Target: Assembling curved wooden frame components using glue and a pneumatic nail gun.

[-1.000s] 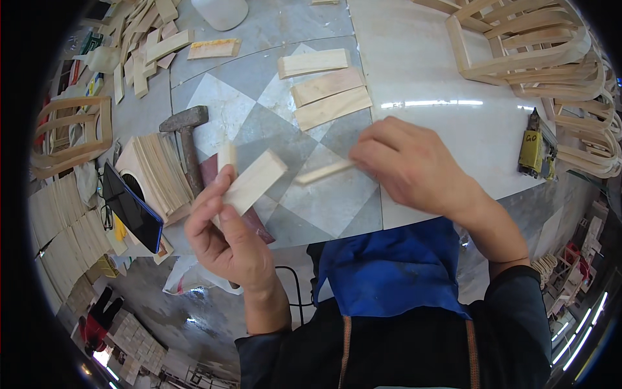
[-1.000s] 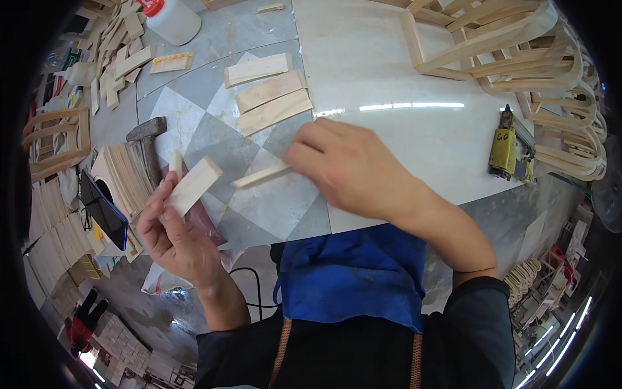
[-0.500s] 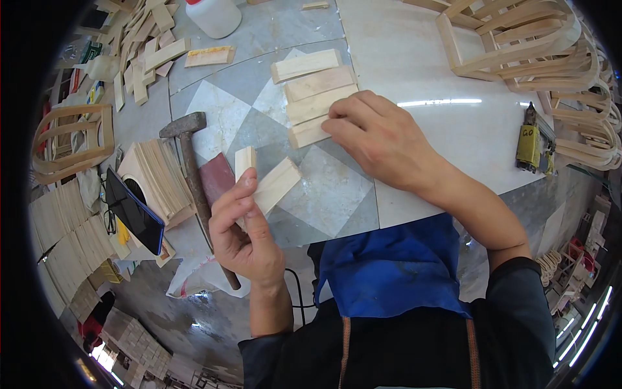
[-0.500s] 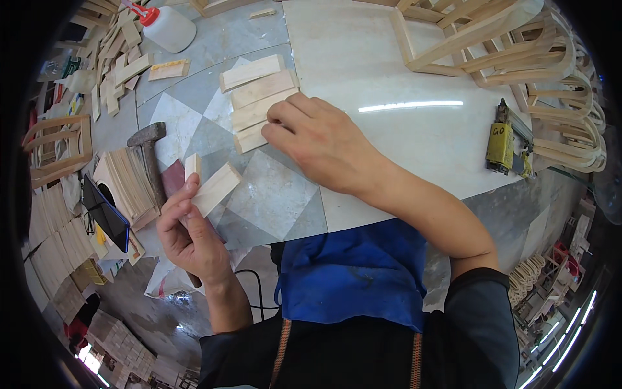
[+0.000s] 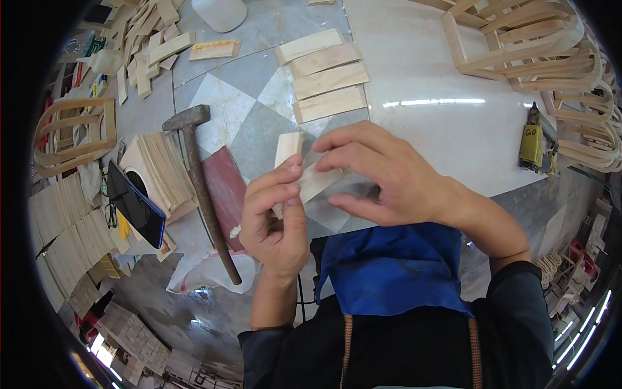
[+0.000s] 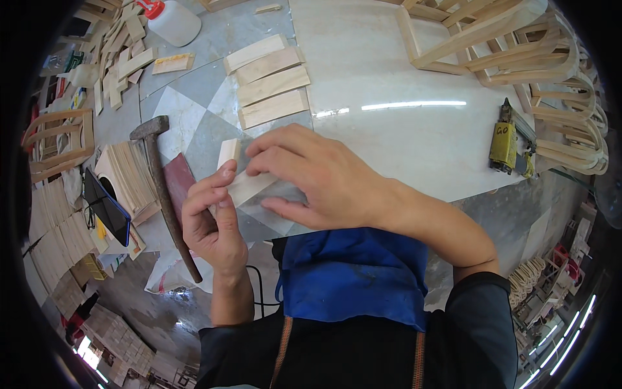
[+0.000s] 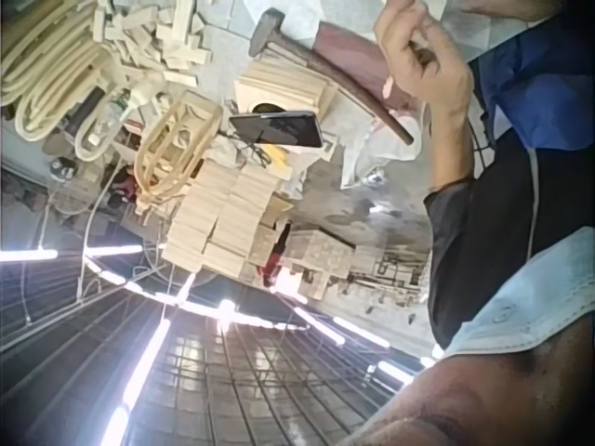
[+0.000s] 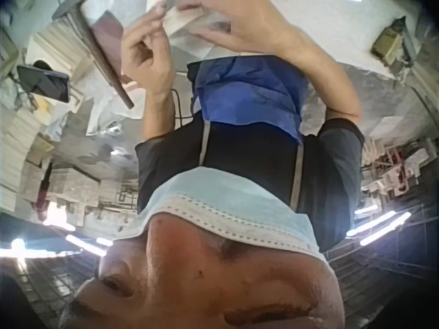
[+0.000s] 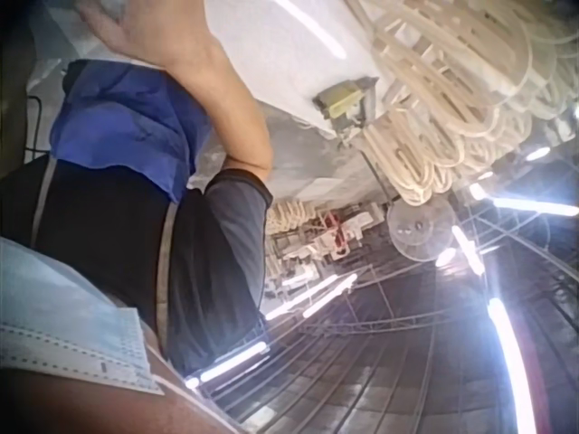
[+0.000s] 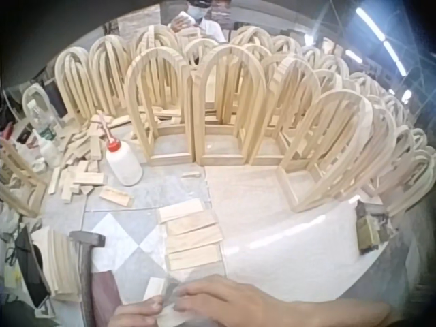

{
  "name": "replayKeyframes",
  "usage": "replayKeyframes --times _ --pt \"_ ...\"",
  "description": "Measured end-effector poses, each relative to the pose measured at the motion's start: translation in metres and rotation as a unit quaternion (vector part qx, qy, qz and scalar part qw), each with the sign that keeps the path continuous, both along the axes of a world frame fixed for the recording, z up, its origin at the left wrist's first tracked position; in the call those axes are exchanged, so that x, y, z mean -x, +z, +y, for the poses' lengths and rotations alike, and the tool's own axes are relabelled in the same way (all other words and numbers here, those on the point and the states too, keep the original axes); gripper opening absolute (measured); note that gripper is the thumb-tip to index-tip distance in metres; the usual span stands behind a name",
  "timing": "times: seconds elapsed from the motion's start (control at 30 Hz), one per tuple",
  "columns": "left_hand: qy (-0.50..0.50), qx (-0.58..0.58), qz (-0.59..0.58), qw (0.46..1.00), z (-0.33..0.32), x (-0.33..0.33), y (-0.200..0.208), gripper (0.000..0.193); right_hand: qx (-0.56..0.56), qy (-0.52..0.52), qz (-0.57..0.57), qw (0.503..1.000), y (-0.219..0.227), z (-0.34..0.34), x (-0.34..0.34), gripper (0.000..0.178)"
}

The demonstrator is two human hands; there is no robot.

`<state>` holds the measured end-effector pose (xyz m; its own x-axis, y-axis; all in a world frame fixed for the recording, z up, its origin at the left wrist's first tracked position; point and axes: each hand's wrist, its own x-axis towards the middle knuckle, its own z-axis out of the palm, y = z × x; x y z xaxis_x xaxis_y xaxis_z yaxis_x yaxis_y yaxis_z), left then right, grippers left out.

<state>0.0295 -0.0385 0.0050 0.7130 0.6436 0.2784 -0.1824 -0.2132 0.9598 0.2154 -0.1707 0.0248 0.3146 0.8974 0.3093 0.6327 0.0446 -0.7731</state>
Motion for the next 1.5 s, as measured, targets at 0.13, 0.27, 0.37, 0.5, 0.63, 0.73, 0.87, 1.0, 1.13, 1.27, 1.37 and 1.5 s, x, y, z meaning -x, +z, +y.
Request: replayKeyframes --times 0.13,0.27,0.37,0.5,0.63,0.73,0.87,1.0,1.13,1.27,1.37,1.5 --pt "0.006 -0.004 -0.006 1.0 -0.001 -0.003 0.001 0.018 0.019 0.016 -0.011 1.0 -0.006 -0.005 0.001 0.03" --pt "0.105 -0.046 -0.005 0.993 0.0 -0.004 0.002 0.017 0.025 -0.024 -0.134 0.99 -0.017 -0.007 -0.009 0.029" --pt "0.109 -0.074 0.034 0.991 0.006 0.014 -0.005 0.02 0.046 -0.056 -0.205 0.976 -0.028 -0.01 -0.018 0.03" --pt "0.063 -0.092 0.043 0.993 -0.002 0.024 -0.007 0.024 0.057 -0.095 -0.228 0.967 -0.03 -0.007 -0.02 0.032" --pt "-0.013 -0.093 0.032 0.995 -0.01 0.019 -0.005 0.028 0.051 -0.109 -0.199 0.973 -0.022 -0.008 -0.019 0.032" --pt "-0.095 -0.071 0.012 0.993 -0.01 0.008 -0.001 0.029 0.021 -0.064 -0.105 0.992 -0.011 -0.013 -0.011 0.032" --pt "-0.144 0.018 0.003 0.989 -0.006 -0.001 0.0 0.03 0.015 0.021 -0.048 0.999 -0.006 -0.019 0.0 0.031" --pt "-0.186 0.065 0.007 0.98 0.003 0.001 -0.003 0.031 0.023 0.063 -0.037 0.997 -0.009 -0.021 -0.002 0.031" --pt "-0.211 0.071 0.019 0.975 0.01 0.003 -0.006 0.032 0.032 0.078 -0.047 0.995 -0.014 -0.022 -0.005 0.031" --pt "-0.139 0.026 0.062 0.988 0.009 -0.004 0.001 0.036 0.031 0.073 -0.05 0.996 -0.019 -0.022 -0.007 0.03" --pt "0.037 0.043 0.116 0.992 0.01 -0.006 0.015 0.037 0.052 -0.007 -0.152 0.987 -0.024 -0.021 -0.013 0.028" --pt "0.113 0.027 0.144 0.983 0.027 0.008 0.013 0.034 0.058 -0.048 -0.184 0.98 -0.027 -0.022 -0.011 0.025"
